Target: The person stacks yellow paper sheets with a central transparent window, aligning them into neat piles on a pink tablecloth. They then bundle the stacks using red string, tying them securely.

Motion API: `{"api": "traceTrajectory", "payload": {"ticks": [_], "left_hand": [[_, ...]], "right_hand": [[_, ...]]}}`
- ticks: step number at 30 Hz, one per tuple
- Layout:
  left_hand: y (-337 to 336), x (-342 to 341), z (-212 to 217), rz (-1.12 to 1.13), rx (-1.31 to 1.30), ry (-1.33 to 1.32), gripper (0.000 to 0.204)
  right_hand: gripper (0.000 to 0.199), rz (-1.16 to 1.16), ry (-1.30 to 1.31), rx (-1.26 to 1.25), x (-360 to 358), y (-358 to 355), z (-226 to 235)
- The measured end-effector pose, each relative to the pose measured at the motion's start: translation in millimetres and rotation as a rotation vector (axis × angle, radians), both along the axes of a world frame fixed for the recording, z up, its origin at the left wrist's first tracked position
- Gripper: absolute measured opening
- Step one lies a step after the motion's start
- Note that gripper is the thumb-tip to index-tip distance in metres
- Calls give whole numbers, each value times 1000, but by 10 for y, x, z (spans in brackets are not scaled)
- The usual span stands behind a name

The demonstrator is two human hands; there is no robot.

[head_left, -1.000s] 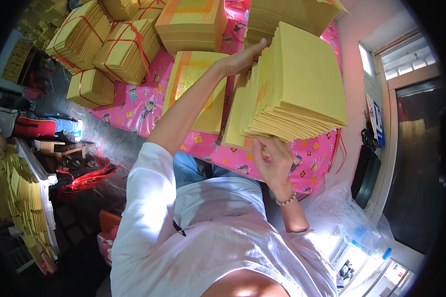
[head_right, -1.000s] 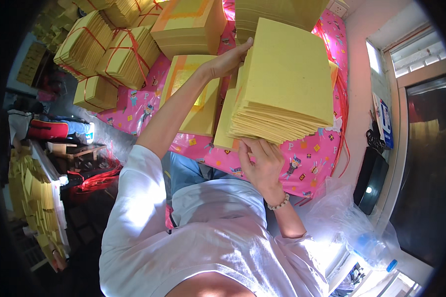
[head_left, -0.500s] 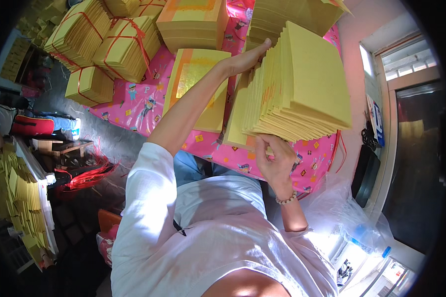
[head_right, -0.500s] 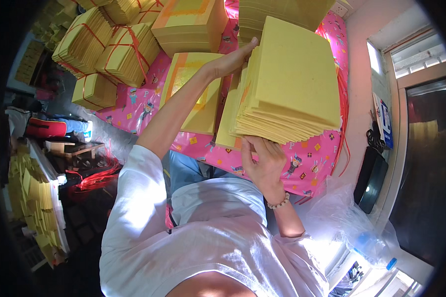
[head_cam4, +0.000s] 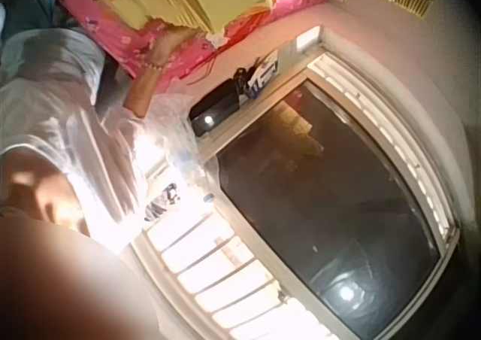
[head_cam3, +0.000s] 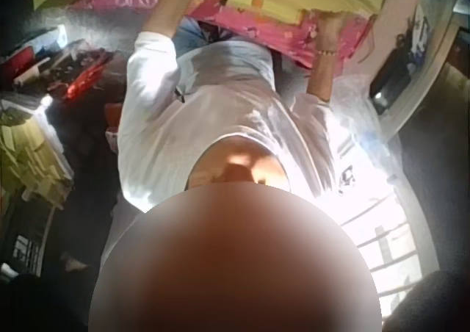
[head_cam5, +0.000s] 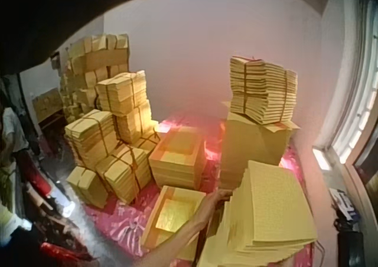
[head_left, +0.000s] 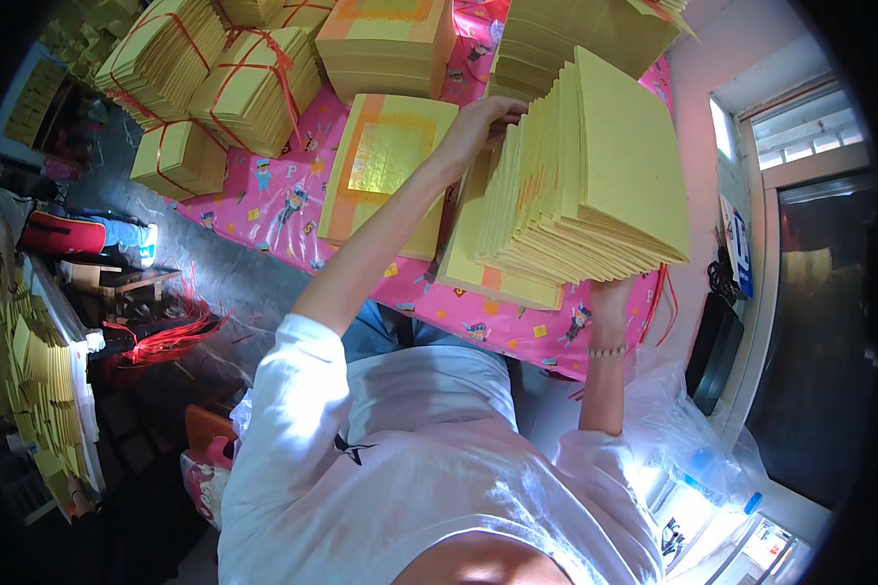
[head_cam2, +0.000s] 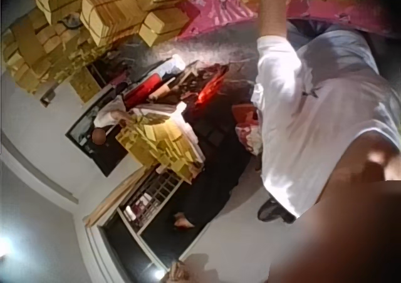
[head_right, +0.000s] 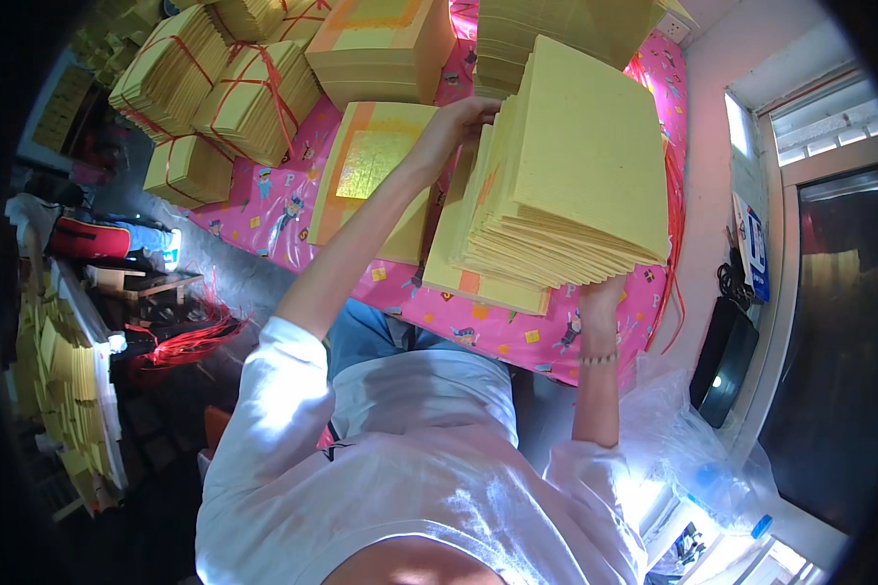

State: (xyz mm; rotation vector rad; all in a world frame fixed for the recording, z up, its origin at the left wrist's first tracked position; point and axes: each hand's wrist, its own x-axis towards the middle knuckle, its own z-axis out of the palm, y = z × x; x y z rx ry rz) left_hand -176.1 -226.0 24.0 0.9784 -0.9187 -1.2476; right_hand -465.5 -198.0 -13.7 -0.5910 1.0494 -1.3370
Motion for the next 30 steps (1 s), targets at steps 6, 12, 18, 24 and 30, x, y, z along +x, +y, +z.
{"api": "traceTrajectory", "payload": {"ticks": [6,12,18,24,30], "left_hand": [[451,-191,-68,154,-161,-114,35],[428,-237,-100,173,-174,-97,40],[440,-267,-32,222,-213,-395,36],[410,-286,-48,289,-258,-465,34],[379,-308,-130,335,-246,-557,33]], "right_hand": [[44,26,-42,87,234,-46,287],[45,40,-45,102,299,-73,305],[46,54,-43,108,337,-105,297],[46,66,-40,119,394,-113,305],[47,76,-37,121,429,-126,299]]}}
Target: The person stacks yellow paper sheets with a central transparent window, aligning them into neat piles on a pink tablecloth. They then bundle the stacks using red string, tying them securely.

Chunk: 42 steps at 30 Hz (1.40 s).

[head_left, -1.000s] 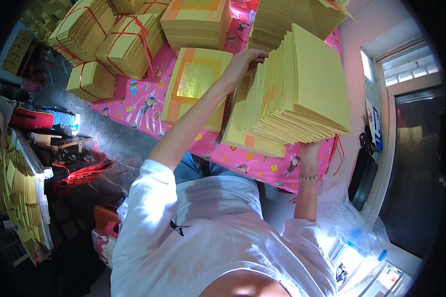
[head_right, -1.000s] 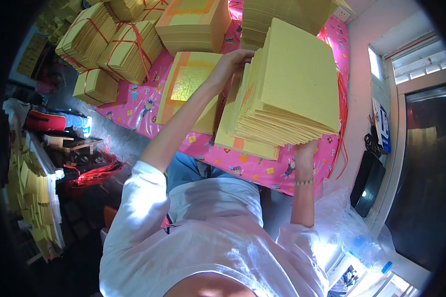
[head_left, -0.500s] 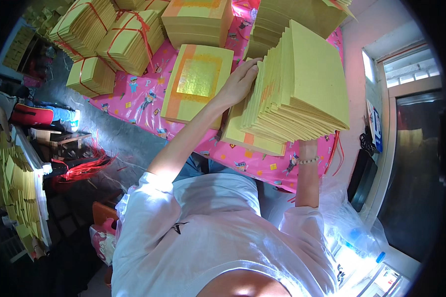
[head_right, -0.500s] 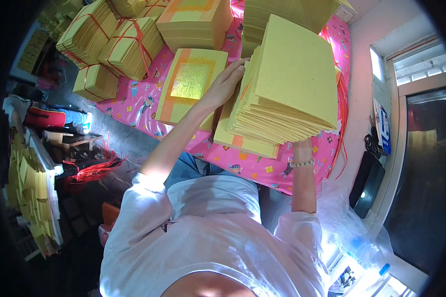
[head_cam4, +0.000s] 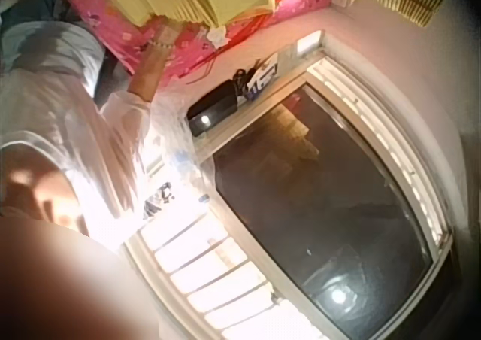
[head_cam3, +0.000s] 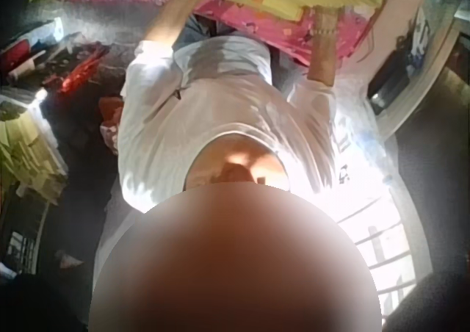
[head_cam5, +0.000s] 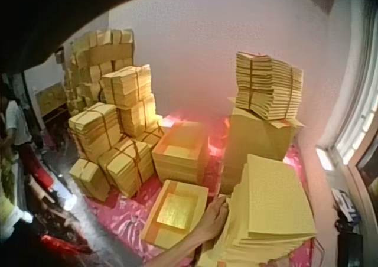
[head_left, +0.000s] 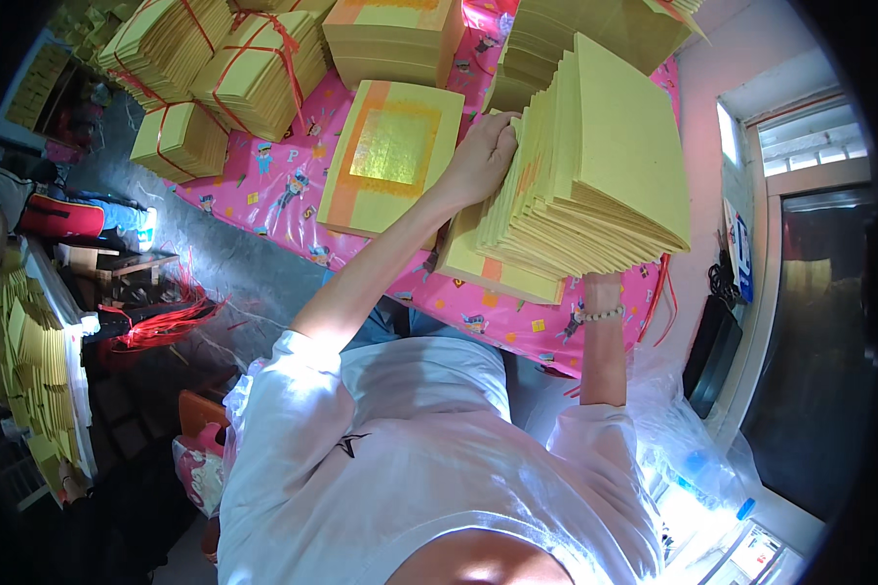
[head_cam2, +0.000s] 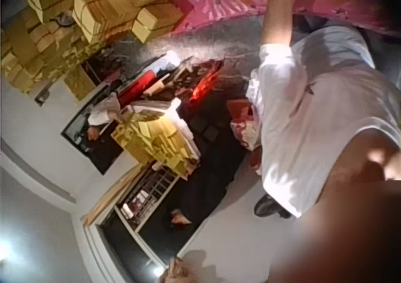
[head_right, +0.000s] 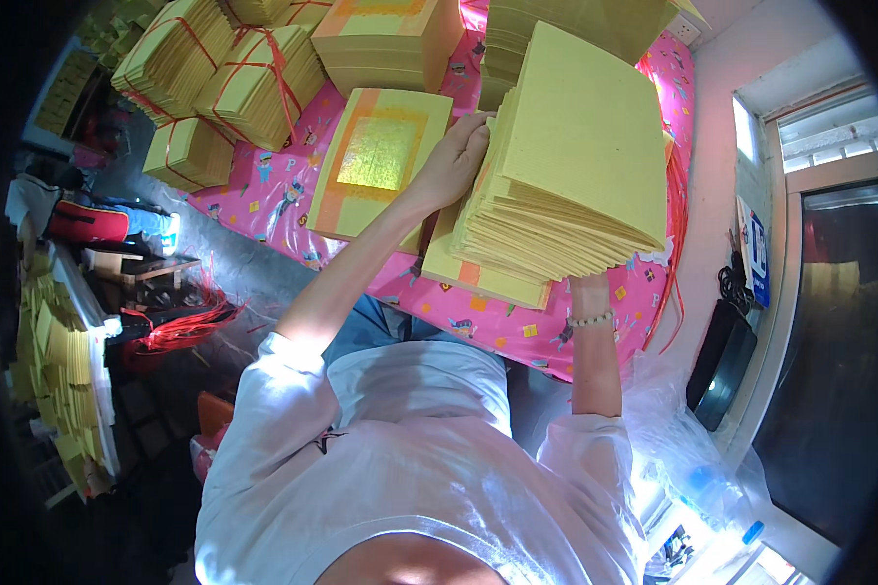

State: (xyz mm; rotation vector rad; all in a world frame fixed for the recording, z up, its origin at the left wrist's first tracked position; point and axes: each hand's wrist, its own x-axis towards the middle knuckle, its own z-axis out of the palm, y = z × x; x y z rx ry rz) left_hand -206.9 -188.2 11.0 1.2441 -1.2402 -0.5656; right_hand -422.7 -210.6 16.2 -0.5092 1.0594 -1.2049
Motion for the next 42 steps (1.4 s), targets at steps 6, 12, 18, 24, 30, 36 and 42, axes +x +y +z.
{"api": "traceTrajectory", "payload": {"ticks": [6,12,18,24,30,36,42], "left_hand": [[-36,67,-2,-77,42,8,35],[-37,108,-14,-145,105,70,40],[-28,128,-17,-151,135,62,40],[0,111,80,-175,127,91,38],[0,104,85,-159,119,91,36],[-3,97,67,-156,116,116,36],[33,22,79,-138,120,263,41]], "right_hand": [[47,10,-2,5,15,1,1],[48,12,-10,4,28,-12,17],[49,9,-14,11,23,0,14],[49,5,-21,12,21,-4,16],[50,5,-23,20,22,10,20],[50,7,-22,22,20,33,10],[51,10,-18,36,38,90,5]]}}
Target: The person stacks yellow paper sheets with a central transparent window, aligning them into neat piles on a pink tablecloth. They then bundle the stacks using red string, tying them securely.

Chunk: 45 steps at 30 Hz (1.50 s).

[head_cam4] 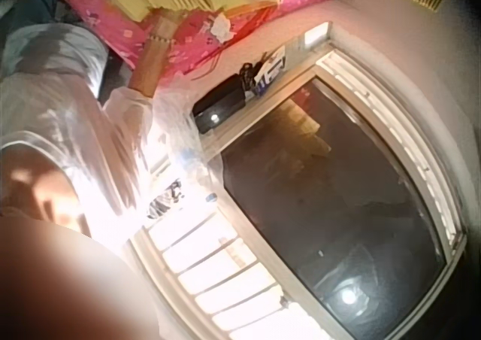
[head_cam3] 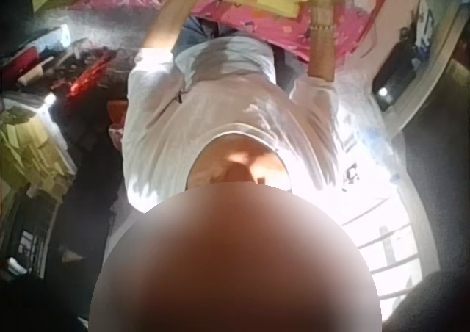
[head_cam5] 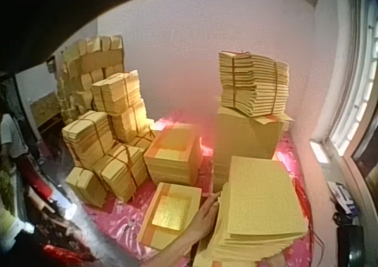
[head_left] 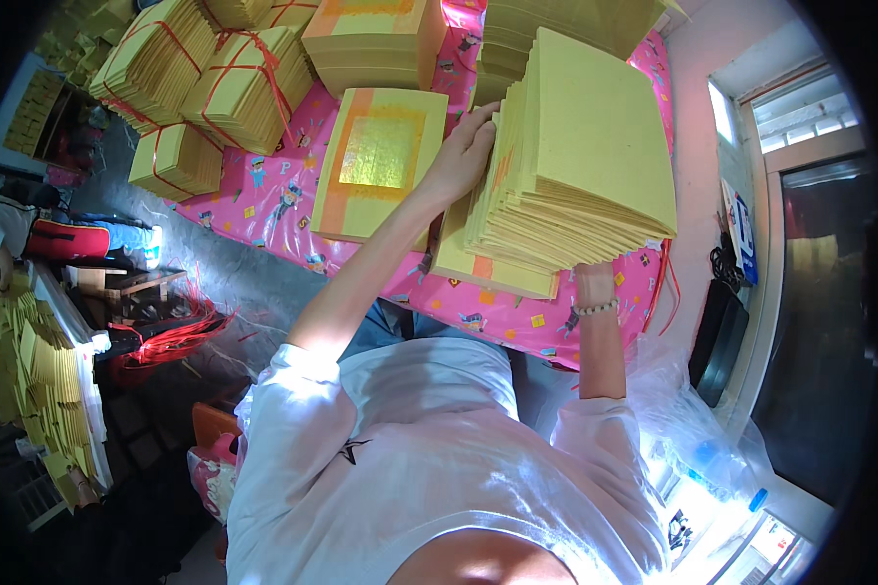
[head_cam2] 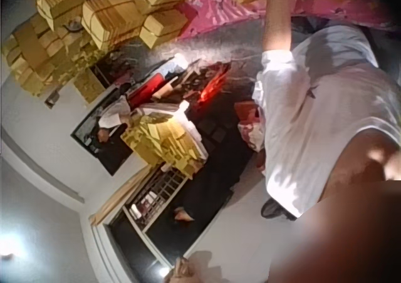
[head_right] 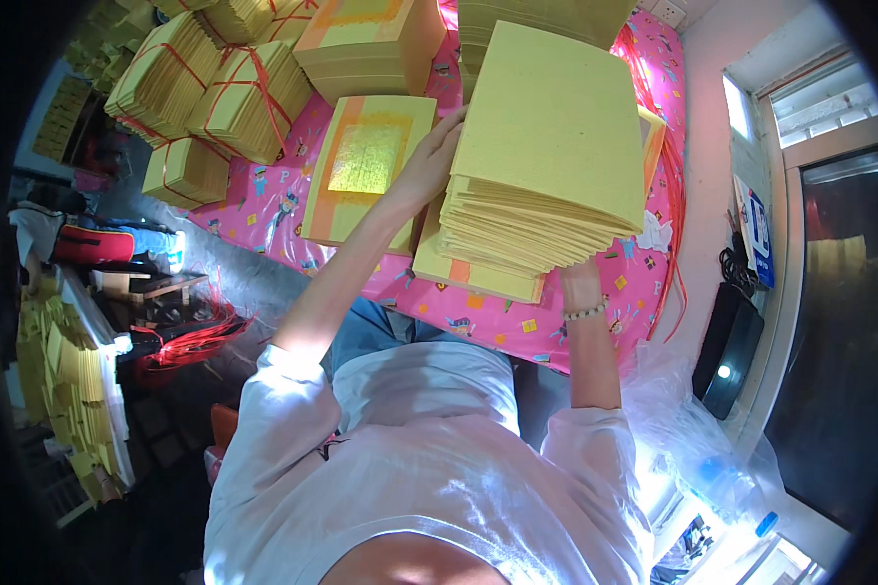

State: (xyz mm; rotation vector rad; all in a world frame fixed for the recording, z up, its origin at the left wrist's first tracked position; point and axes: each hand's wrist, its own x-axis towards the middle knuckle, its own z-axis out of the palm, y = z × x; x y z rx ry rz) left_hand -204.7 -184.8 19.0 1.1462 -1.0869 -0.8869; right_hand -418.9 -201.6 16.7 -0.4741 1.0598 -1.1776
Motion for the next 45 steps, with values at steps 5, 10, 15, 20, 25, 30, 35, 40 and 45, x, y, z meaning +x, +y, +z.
{"api": "traceTrajectory", "payload": {"ticks": [5,10,15,20,25,30,35,40,45], "left_hand": [[335,-206,207,103,-35,-18,56],[689,-338,-133,88,141,63,60],[700,-299,-447,147,322,391,54],[728,-448,-67,59,295,297,58],[766,-316,35,106,428,391,56],[759,-326,95,153,339,399,57],[757,-351,164,100,287,413,62],[734,-354,211,150,135,499,58],[902,-102,208,201,155,266,73]], "right_hand": [[52,2,-1,17,8,100,-20],[39,119,-22,-87,-76,221,-176],[43,156,-48,-116,-18,249,-165],[55,199,56,-41,60,295,87],[56,261,149,-310,129,213,439],[42,55,724,-784,-186,-496,118],[29,-272,1493,-729,-805,-1530,-205],[27,-65,1996,-432,-1458,-2109,-644],[20,-34,1905,-380,-1471,-2148,-634]]}}
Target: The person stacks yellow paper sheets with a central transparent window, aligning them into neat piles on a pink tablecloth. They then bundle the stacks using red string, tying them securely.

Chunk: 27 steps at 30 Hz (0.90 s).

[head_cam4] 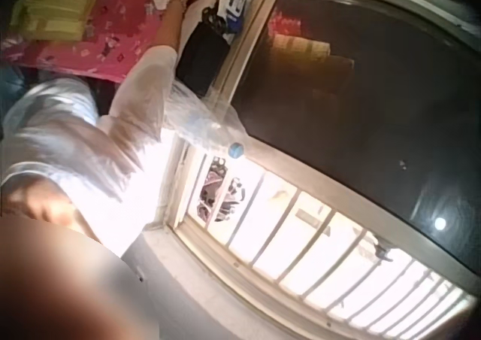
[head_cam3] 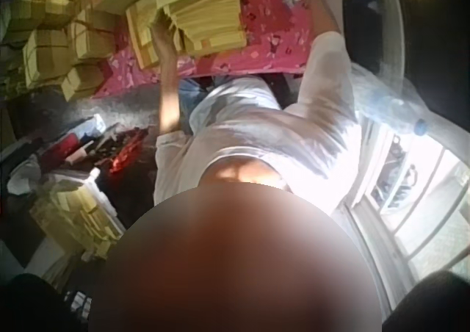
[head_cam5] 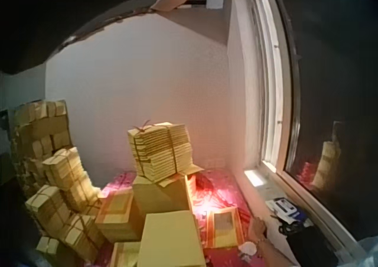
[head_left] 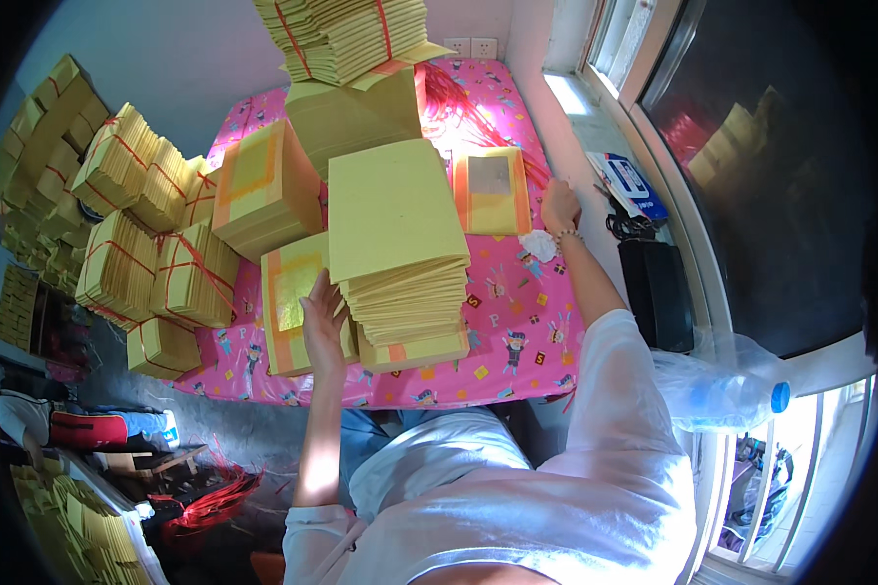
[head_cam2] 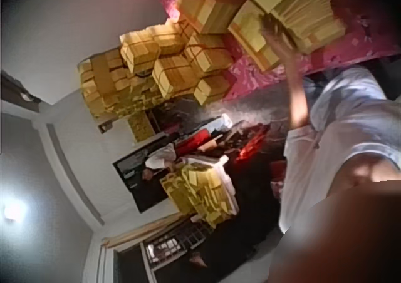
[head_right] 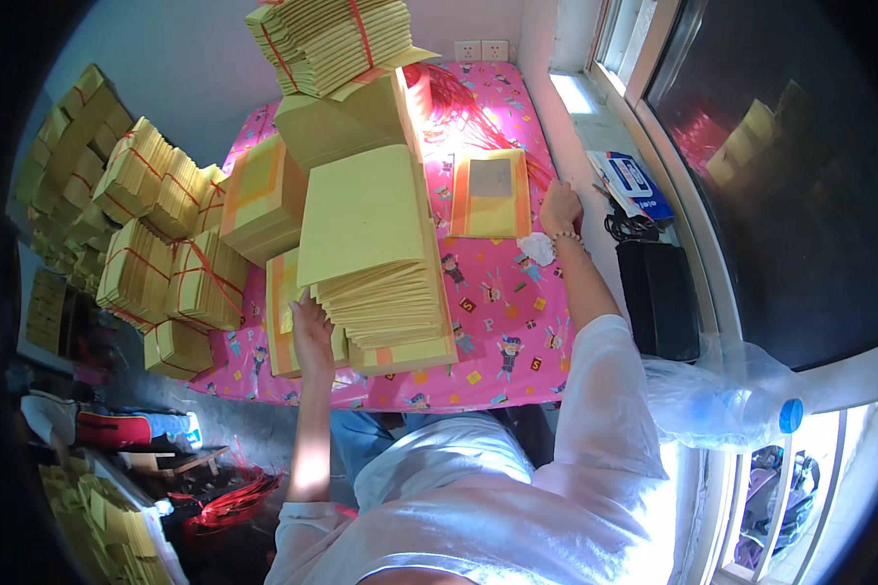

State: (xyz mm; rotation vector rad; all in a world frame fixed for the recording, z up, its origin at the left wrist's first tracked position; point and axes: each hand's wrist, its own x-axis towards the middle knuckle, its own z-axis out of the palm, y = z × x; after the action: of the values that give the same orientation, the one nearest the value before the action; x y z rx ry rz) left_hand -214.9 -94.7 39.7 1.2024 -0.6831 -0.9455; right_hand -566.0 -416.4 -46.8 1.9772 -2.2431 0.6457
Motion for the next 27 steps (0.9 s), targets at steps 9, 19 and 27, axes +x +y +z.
{"api": "traceTrajectory", "payload": {"ticks": [9,19,27], "left_hand": [[124,53,33,21,28,-10,72],[220,206,113,91,-17,-151,59],[112,300,965,146,-228,-326,46]], "right_hand": [[22,-93,-532,34,34,-11,396],[25,69,-920,-27,27,-181,395],[29,80,-741,-613,462,-27,1298]]}}
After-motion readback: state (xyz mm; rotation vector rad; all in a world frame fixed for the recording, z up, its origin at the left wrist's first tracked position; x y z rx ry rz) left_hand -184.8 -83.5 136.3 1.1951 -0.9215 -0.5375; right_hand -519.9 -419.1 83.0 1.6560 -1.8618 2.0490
